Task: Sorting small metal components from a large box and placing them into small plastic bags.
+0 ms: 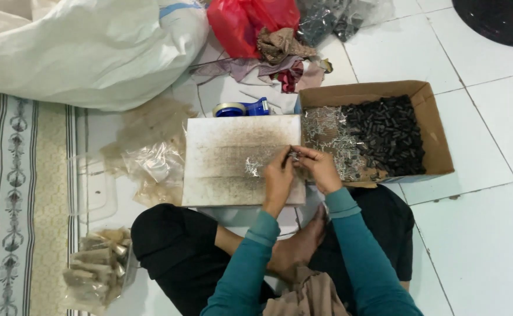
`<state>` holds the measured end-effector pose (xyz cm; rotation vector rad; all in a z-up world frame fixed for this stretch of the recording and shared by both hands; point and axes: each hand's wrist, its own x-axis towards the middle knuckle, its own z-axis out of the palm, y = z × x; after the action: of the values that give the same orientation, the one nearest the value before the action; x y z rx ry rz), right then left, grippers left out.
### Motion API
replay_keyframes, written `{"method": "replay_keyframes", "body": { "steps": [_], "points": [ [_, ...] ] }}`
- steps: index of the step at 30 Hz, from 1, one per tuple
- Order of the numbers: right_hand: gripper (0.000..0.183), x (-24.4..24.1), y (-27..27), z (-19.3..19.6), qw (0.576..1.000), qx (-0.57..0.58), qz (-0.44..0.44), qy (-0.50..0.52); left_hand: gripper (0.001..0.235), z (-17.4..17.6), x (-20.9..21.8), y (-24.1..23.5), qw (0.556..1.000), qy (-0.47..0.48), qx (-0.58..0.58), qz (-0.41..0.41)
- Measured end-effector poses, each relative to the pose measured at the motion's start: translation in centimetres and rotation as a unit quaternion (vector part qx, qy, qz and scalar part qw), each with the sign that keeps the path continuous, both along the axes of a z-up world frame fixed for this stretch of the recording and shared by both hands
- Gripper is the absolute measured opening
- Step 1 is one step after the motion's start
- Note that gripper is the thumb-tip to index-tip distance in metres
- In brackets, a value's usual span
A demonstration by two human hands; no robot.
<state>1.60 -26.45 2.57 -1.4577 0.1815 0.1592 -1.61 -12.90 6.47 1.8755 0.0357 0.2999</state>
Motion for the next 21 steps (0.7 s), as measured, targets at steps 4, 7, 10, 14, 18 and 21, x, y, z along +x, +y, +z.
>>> {"method": "replay_keyframes", "body": {
  "steps": [4, 7, 10, 14, 18, 21],
  "points": [
    [0.039, -0.2, 5.5, 0.6, 0.993, -0.057, 0.08, -0.072, 0.032, 0.3, -1.6, 5.5, 0.996, -0.037, 0.03, 0.074],
    [0.03, 0.0, 7.4, 0.6, 0.956, -0.206, 0.145, -0.152, 0.037, -0.5, -1.7, 8.9, 0.988, -0.046, 0.088, 0.12],
    [0.029, 0.3, 5.8, 1.7, 0.942, -0.271, 0.131, -0.15, 0.039, -1.4, -0.8, 9.9, 0.987, -0.016, 0.066, 0.143],
    [0.022, 2.1, -0.8, 0.2, 0.94, -0.319, 0.034, -0.119, 0.032, 1.0, 0.7, 6.9, 0.998, -0.005, 0.017, 0.061],
    [0.026, 3.3, -9.4, -2.4, 0.926, -0.371, -0.011, -0.061, 0.031, -3.0, 3.7, -0.2, 0.992, 0.065, 0.008, -0.106],
    [0.04, 2.7, -11.6, -2.4, 0.92, -0.389, 0.049, 0.009, 0.034, -10.7, 6.2, -7.2, 0.962, 0.065, 0.176, -0.199]
  ]
}}
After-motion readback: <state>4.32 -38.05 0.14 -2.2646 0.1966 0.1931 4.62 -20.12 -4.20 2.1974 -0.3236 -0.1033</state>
